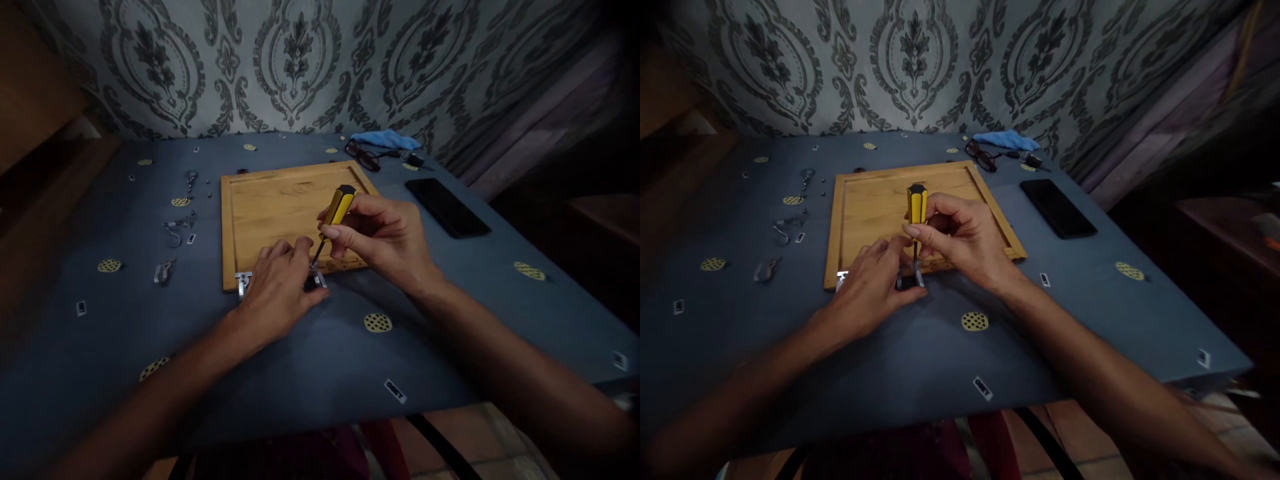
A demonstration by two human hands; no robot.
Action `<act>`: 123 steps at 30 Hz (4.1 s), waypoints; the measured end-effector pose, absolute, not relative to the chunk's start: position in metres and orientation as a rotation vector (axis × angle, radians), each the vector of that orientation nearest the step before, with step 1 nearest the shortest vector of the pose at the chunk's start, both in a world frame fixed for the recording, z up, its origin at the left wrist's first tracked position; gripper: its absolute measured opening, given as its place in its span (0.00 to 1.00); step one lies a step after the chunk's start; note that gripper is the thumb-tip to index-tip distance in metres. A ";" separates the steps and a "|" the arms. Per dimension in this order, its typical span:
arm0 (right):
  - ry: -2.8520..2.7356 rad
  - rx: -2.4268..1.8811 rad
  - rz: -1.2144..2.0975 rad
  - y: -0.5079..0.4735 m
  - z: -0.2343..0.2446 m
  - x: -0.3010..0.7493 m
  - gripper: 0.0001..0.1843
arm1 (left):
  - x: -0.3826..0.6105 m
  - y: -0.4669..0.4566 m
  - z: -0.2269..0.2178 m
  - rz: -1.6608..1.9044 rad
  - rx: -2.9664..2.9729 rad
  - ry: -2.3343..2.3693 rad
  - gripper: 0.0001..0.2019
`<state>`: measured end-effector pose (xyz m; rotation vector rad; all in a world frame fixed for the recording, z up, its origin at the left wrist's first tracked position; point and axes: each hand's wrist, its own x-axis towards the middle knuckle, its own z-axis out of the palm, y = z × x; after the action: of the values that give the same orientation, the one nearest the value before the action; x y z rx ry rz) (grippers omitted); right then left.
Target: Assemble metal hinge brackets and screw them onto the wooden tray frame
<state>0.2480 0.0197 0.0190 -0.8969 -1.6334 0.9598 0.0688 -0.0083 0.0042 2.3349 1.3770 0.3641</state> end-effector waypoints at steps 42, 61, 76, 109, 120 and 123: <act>-1.606 -0.963 0.803 0.012 0.020 0.250 0.22 | 0.069 -0.008 0.005 0.383 2.321 1.366 0.22; -1.704 -0.883 1.060 0.018 0.029 0.261 0.17 | 0.070 -0.007 0.007 0.351 2.293 1.365 0.24; -1.605 -0.882 0.816 0.018 0.016 0.246 0.17 | 0.072 -0.007 0.010 0.315 2.291 1.373 0.25; -1.592 -0.937 0.744 0.011 0.017 0.245 0.22 | 0.071 -0.007 0.012 0.290 2.299 1.389 0.23; -1.727 -0.902 1.030 0.015 0.028 0.259 0.18 | 0.072 -0.007 0.010 0.312 2.302 1.375 0.24; -1.700 -0.888 0.966 0.017 0.026 0.258 0.17 | 0.071 -0.007 0.009 0.318 2.311 1.375 0.23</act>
<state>0.2582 0.0172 0.0258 -0.8879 -1.7002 0.9658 0.0713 -0.0072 0.0088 2.3107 1.3754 0.3182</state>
